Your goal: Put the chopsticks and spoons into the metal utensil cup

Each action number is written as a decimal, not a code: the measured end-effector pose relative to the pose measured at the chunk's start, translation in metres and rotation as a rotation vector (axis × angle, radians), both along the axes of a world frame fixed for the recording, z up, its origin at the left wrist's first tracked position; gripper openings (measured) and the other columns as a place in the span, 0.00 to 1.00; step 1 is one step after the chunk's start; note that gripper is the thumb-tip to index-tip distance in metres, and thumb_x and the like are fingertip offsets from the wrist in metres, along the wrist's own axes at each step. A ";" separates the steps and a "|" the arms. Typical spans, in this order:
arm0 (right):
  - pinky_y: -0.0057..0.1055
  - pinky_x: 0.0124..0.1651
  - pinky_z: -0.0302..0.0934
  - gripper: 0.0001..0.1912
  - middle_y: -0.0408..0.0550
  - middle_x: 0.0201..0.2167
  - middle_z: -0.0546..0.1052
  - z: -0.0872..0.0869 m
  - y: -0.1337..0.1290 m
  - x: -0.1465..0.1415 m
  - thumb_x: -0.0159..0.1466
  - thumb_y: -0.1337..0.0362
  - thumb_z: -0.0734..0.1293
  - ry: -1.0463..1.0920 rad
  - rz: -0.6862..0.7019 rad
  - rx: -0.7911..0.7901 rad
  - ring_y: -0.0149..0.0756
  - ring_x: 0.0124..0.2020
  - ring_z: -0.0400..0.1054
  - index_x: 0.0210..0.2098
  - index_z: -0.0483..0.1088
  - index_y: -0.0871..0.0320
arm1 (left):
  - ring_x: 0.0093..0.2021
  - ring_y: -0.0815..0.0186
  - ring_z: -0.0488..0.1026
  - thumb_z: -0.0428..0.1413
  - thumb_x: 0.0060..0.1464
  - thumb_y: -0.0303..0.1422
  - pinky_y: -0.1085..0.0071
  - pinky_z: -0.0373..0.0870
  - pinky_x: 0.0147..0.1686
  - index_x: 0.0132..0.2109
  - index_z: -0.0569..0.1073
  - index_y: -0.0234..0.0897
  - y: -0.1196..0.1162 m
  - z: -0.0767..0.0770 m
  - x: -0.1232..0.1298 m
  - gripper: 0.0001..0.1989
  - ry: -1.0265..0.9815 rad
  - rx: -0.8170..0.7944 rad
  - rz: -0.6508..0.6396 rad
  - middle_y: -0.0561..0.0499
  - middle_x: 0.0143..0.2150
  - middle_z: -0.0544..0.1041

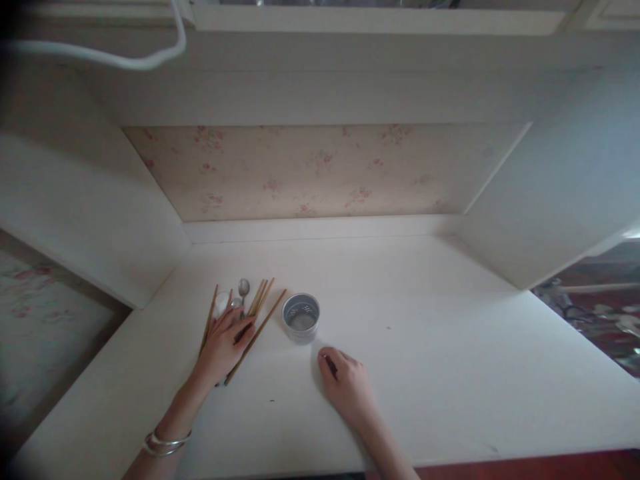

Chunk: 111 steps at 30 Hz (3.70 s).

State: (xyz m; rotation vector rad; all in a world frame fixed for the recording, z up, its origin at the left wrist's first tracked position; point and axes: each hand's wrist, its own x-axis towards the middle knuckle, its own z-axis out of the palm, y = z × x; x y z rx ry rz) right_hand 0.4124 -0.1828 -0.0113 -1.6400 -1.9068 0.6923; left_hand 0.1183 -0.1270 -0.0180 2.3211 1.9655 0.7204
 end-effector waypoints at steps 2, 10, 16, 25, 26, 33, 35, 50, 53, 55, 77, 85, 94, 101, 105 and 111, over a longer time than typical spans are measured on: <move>0.29 0.36 0.59 0.15 0.45 0.34 0.79 0.000 0.000 0.001 0.68 0.58 0.56 0.010 0.010 0.002 0.38 0.34 0.73 0.39 0.73 0.54 | 0.60 0.53 0.63 0.51 0.60 0.38 0.48 0.57 0.60 0.45 0.78 0.43 -0.007 0.010 0.004 0.13 -0.033 0.067 -0.009 0.45 0.56 0.72; 0.31 0.38 0.60 0.17 0.47 0.35 0.79 0.001 -0.003 0.002 0.68 0.57 0.55 -0.013 0.023 0.001 0.40 0.36 0.74 0.40 0.73 0.54 | 0.34 0.67 0.74 0.46 0.63 0.39 0.73 0.70 0.37 0.47 0.75 0.40 -0.063 0.038 0.068 0.16 -0.500 -0.329 -0.169 0.49 0.37 0.78; 0.32 0.39 0.60 0.18 0.49 0.36 0.79 0.002 -0.009 0.001 0.68 0.57 0.54 -0.027 0.029 0.025 0.41 0.37 0.73 0.39 0.73 0.55 | 0.35 0.65 0.73 0.48 0.61 0.34 0.72 0.67 0.38 0.38 0.76 0.38 -0.074 0.025 0.089 0.12 -0.483 -0.375 -0.195 0.50 0.34 0.78; 0.30 0.33 0.61 0.15 0.46 0.27 0.77 0.002 -0.011 -0.010 0.65 0.56 0.60 0.338 -0.039 -0.136 0.37 0.29 0.70 0.36 0.73 0.57 | 0.36 0.65 0.71 0.48 0.60 0.31 0.72 0.65 0.38 0.36 0.76 0.38 -0.090 0.022 0.087 0.12 -0.494 -0.299 -0.233 0.49 0.34 0.76; 0.29 0.31 0.61 0.14 0.45 0.25 0.75 0.006 -0.011 -0.015 0.64 0.56 0.60 0.418 -0.021 -0.171 0.35 0.28 0.69 0.36 0.73 0.58 | 0.35 0.66 0.71 0.48 0.60 0.32 0.73 0.65 0.36 0.37 0.76 0.38 -0.091 0.022 0.087 0.12 -0.516 -0.308 -0.229 0.49 0.33 0.76; 0.25 0.33 0.61 0.12 0.43 0.30 0.77 0.056 -0.005 -0.080 0.65 0.61 0.61 0.434 0.247 -0.178 0.30 0.28 0.71 0.45 0.72 0.55 | 0.28 0.67 0.69 0.49 0.56 0.28 0.73 0.61 0.28 0.33 0.74 0.34 -0.089 0.006 0.082 0.10 -0.598 -0.366 -0.138 0.49 0.29 0.75; 0.26 0.35 0.62 0.13 0.43 0.36 0.79 0.065 0.006 -0.097 0.66 0.62 0.60 0.315 0.325 -0.138 0.31 0.31 0.73 0.49 0.70 0.53 | 0.26 0.67 0.69 0.48 0.53 0.25 0.74 0.58 0.25 0.31 0.73 0.33 -0.089 0.000 0.080 0.09 -0.613 -0.370 -0.095 0.49 0.26 0.74; 0.44 0.38 0.69 0.13 0.64 0.38 0.77 0.031 0.060 -0.159 0.68 0.67 0.53 -0.405 0.144 -0.086 0.51 0.40 0.76 0.47 0.65 0.65 | 0.34 0.62 0.74 0.51 0.53 0.23 0.69 0.67 0.34 0.32 0.75 0.37 -0.094 0.000 0.082 0.09 -0.375 -0.267 -0.227 0.47 0.32 0.78; 0.44 0.37 0.70 0.13 0.65 0.37 0.78 0.033 0.061 -0.162 0.66 0.71 0.56 -0.435 0.130 -0.073 0.52 0.40 0.76 0.47 0.66 0.66 | 0.34 0.62 0.74 0.51 0.52 0.22 0.68 0.69 0.35 0.32 0.76 0.37 -0.094 -0.001 0.081 0.10 -0.370 -0.272 -0.231 0.46 0.33 0.79; 0.45 0.37 0.70 0.13 0.66 0.37 0.78 0.035 0.060 -0.163 0.64 0.72 0.57 -0.446 0.132 -0.056 0.53 0.40 0.76 0.46 0.67 0.66 | 0.35 0.61 0.75 0.51 0.51 0.21 0.67 0.69 0.36 0.32 0.76 0.36 -0.095 -0.002 0.081 0.10 -0.359 -0.276 -0.237 0.46 0.34 0.79; 0.31 0.42 0.69 0.10 0.48 0.40 0.78 0.128 0.034 -0.084 0.68 0.62 0.59 0.613 0.019 0.393 0.33 0.37 0.75 0.45 0.69 0.55 | 0.36 0.63 0.73 0.48 0.59 0.27 0.69 0.66 0.37 0.36 0.75 0.40 -0.095 0.011 0.086 0.11 -0.262 -0.199 -0.294 0.49 0.33 0.78; 0.33 0.36 0.71 0.22 0.48 0.37 0.77 0.127 0.090 -0.020 0.60 0.54 0.67 0.827 -0.250 0.376 0.35 0.34 0.75 0.50 0.66 0.57 | 0.39 0.64 0.73 0.47 0.61 0.28 0.68 0.67 0.40 0.38 0.75 0.40 -0.092 0.014 0.088 0.11 -0.335 -0.256 -0.276 0.49 0.36 0.78; 0.37 0.40 0.70 0.21 0.52 0.32 0.80 0.099 0.093 -0.026 0.62 0.48 0.64 0.719 -0.216 0.186 0.38 0.34 0.75 0.38 0.74 0.60 | 0.39 0.64 0.73 0.48 0.60 0.28 0.69 0.66 0.40 0.37 0.75 0.40 -0.093 0.016 0.090 0.11 -0.313 -0.266 -0.242 0.50 0.36 0.78; 0.32 0.39 0.68 0.20 0.51 0.35 0.80 0.087 0.099 -0.027 0.64 0.49 0.61 0.460 -0.160 0.276 0.38 0.36 0.73 0.37 0.76 0.59 | 0.39 0.64 0.73 0.47 0.60 0.28 0.69 0.67 0.42 0.38 0.75 0.41 -0.092 0.018 0.091 0.11 -0.306 -0.288 -0.227 0.51 0.37 0.78; 0.30 0.36 0.67 0.18 0.50 0.36 0.79 0.069 0.100 -0.028 0.64 0.53 0.60 0.368 -0.101 0.263 0.37 0.37 0.72 0.36 0.76 0.58 | 0.39 0.65 0.72 0.47 0.60 0.28 0.69 0.66 0.41 0.38 0.74 0.41 -0.092 0.016 0.091 0.11 -0.293 -0.294 -0.224 0.52 0.36 0.77; 0.29 0.36 0.66 0.16 0.48 0.36 0.78 0.071 0.103 -0.031 0.65 0.54 0.61 0.343 -0.047 0.300 0.36 0.37 0.72 0.34 0.76 0.56 | 0.39 0.65 0.72 0.47 0.60 0.28 0.69 0.66 0.41 0.38 0.74 0.41 -0.092 0.014 0.090 0.10 -0.302 -0.292 -0.226 0.52 0.36 0.77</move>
